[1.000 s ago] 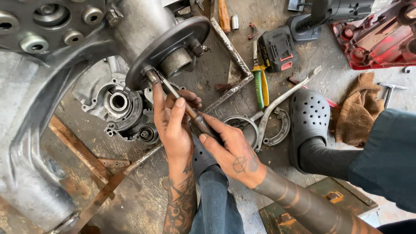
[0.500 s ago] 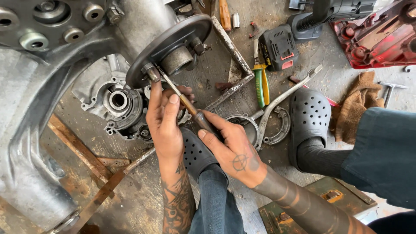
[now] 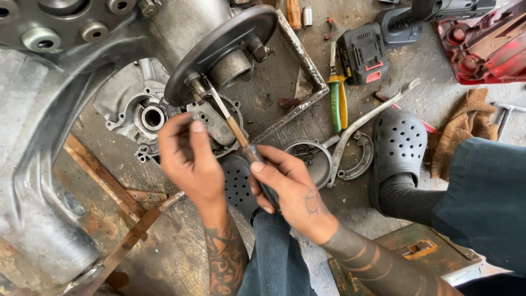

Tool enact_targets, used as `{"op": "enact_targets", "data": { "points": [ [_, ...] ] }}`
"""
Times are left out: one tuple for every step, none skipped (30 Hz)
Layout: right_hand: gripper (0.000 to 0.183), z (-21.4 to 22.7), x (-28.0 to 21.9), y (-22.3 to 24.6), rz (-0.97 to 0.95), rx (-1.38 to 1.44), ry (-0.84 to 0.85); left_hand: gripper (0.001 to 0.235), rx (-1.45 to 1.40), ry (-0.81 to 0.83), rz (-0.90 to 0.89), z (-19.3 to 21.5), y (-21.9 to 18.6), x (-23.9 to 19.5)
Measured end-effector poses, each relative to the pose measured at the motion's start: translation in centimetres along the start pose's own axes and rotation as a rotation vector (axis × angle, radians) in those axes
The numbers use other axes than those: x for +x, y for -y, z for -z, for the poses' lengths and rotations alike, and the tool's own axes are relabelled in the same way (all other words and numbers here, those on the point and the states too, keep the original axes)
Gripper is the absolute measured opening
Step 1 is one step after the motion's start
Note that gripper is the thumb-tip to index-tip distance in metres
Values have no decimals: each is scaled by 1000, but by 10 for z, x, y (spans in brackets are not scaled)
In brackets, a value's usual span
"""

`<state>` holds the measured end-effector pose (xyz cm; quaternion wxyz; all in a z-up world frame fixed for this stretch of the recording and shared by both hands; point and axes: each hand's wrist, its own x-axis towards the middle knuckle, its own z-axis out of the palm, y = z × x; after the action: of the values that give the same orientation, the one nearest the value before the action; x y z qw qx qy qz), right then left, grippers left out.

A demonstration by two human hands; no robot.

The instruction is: Disassembling and inspecting motorcycle engine components using hand tools

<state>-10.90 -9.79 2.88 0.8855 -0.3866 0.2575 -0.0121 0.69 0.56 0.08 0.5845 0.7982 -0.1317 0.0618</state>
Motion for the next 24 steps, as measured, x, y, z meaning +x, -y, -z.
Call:
{"op": "enact_targets", "data": {
  "points": [
    [41,-3,-2,-1,4,-10,-18,27,59,-75,-55,5,6,4],
    [40,-6,-3,-2,7,-21,-37,28,118,-150,-110,11,12,7],
    [40,-8,-4,-3,1,-22,-36,28,121,-152,-105,12,10,13],
    [40,-11,-4,-5,19,-52,-51,34,139,-72,-130,14,8,19],
    [40,-15,-4,-6,37,-82,-61,40,159,5,-157,18,5,26],
    [40,-19,-6,-10,32,-83,-55,40,165,-1,-154,19,3,30],
    [41,-24,-7,-13,75,-140,-89,35,143,93,-141,19,0,33],
    [42,-28,-8,-16,117,-197,-123,34,120,186,-129,18,-3,37],
    [42,-30,-7,-12,114,-201,-120,34,120,182,-125,19,-4,38],
    [40,-31,-5,-8,199,-408,-147,28,154,169,-137,20,-6,40],
    [38,-32,-1,-4,290,-616,-175,22,183,155,-153,19,-7,43],
    [38,-30,1,-6,294,-621,-172,22,179,149,-155,18,-4,45],
    [39,-28,0,-8,254,-561,-176,20,202,120,-167,17,-2,44],
    [40,-25,-1,-11,213,-501,-181,18,225,92,-179,16,1,43],
    [40,-18,2,-17,213,-501,-179,18,226,90,-178,13,6,41],
    [40,-11,4,-22,128,-231,-87,18,242,39,-188,10,11,40],
    [41,-5,8,-27,47,38,5,18,256,-16,-203,5,15,41],
    [41,-1,10,-21,51,37,9,18,255,-19,-207,4,14,41],
    [43,4,10,-16,-154,361,118,17,268,-57,-188,2,14,40],
    [46,9,9,-11,-360,684,227,16,281,-94,-168,1,14,38],
    [46,13,10,-11,-358,685,227,16,281,-93,-169,0,16,37],
    [46,17,11,-12,-391,766,264,15,274,-106,-156,-1,17,37],
    [47,20,12,-13,-422,849,303,14,268,-120,-145,-2,19,36],
    [47,21,15,-17,-421,851,306,14,270,-119,-148,-3,20,35]
  ]
}}
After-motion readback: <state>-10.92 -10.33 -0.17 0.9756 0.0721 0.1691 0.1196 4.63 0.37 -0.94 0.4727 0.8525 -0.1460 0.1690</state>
